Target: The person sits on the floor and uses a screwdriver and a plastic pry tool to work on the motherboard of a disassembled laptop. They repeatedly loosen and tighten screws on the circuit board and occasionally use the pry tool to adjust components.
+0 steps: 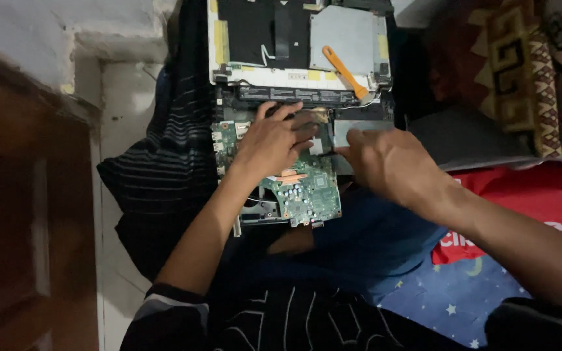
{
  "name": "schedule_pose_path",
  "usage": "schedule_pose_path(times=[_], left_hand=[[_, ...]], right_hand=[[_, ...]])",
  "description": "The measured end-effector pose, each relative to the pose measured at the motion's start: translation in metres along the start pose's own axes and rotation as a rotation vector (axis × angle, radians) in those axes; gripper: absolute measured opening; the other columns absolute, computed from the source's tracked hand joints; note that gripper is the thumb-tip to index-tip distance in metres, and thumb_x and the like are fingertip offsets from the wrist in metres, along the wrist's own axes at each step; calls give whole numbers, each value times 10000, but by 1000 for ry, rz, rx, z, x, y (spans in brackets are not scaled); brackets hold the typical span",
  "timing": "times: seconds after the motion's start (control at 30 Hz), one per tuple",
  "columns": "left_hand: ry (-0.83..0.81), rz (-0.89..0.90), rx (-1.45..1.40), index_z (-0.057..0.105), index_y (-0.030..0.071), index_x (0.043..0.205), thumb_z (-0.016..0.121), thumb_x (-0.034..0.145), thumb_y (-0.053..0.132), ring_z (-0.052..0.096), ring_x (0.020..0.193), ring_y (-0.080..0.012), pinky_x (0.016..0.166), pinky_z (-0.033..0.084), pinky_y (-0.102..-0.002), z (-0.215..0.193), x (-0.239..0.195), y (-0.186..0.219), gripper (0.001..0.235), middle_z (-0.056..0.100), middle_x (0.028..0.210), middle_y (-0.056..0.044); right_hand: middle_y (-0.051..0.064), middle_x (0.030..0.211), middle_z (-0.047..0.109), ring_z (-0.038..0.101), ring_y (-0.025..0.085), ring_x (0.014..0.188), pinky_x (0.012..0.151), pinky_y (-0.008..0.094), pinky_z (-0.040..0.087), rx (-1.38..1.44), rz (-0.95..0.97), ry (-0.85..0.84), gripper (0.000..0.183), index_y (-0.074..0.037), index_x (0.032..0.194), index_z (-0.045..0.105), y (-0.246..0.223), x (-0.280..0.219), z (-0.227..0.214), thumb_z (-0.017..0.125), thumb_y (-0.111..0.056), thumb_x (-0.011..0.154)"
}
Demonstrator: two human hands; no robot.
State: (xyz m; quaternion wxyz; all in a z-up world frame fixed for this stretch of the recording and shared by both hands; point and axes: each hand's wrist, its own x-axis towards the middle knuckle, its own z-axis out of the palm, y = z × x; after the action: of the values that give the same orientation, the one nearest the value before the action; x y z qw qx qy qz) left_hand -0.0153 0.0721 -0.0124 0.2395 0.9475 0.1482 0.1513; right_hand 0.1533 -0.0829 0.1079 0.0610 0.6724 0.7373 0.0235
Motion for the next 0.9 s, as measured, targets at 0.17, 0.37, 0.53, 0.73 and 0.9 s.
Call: schedule_pose_path(times=[0.17, 0.37, 0.53, 0.73, 0.9], left_hand=[[-44, -33, -32, 779, 204, 1136, 562, 1060, 408, 433, 1463, -237, 1206, 206, -583, -6, 2, 2, 308, 699, 1353, -9], [-72, -47, -33, 804, 169, 1020, 550, 1063, 415, 421, 1472, -208, 1216, 192, -562, -3, 1, -1, 356, 720, 1312, -6], [-38, -43, -87, 795, 164, 1076, 561, 1063, 386, 428, 1460, -247, 1206, 205, -591, 1, 0, -3, 323, 728, 1295, -35], [21, -3, -104, 778, 216, 1127, 538, 1060, 421, 434, 1460, -260, 1207, 208, -617, 4, 1, -5, 323, 716, 1318, -22], [-37, -47, -39, 820, 129, 860, 615, 982, 314, 432, 1465, -224, 1224, 205, -561, -3, 1, 1, 302, 783, 1147, -23]], right_hand=[[94, 777, 695, 691, 299, 684, 555, 379, 567, -167, -202, -324, 266, -143, 953, 678, 5, 5, -14, 485, -306, 1036], [75, 773, 681, 683, 249, 634, 502, 354, 528, -135, -128, -400, 357, -138, 1049, 669, -5, 19, -33, 402, -374, 1068], [68, 728, 717, 703, 230, 573, 465, 346, 543, -81, 199, -504, 470, -170, 1041, 683, -3, 25, -25, 337, -480, 1109], [59, 842, 642, 653, 289, 653, 449, 383, 459, -9, -512, -139, 403, -133, 900, 669, 8, 11, -4, 331, -282, 1061], [112, 765, 647, 619, 424, 635, 531, 527, 482, 240, -286, 1, 467, -55, 958, 652, 13, 23, -23, 256, -282, 1055]])
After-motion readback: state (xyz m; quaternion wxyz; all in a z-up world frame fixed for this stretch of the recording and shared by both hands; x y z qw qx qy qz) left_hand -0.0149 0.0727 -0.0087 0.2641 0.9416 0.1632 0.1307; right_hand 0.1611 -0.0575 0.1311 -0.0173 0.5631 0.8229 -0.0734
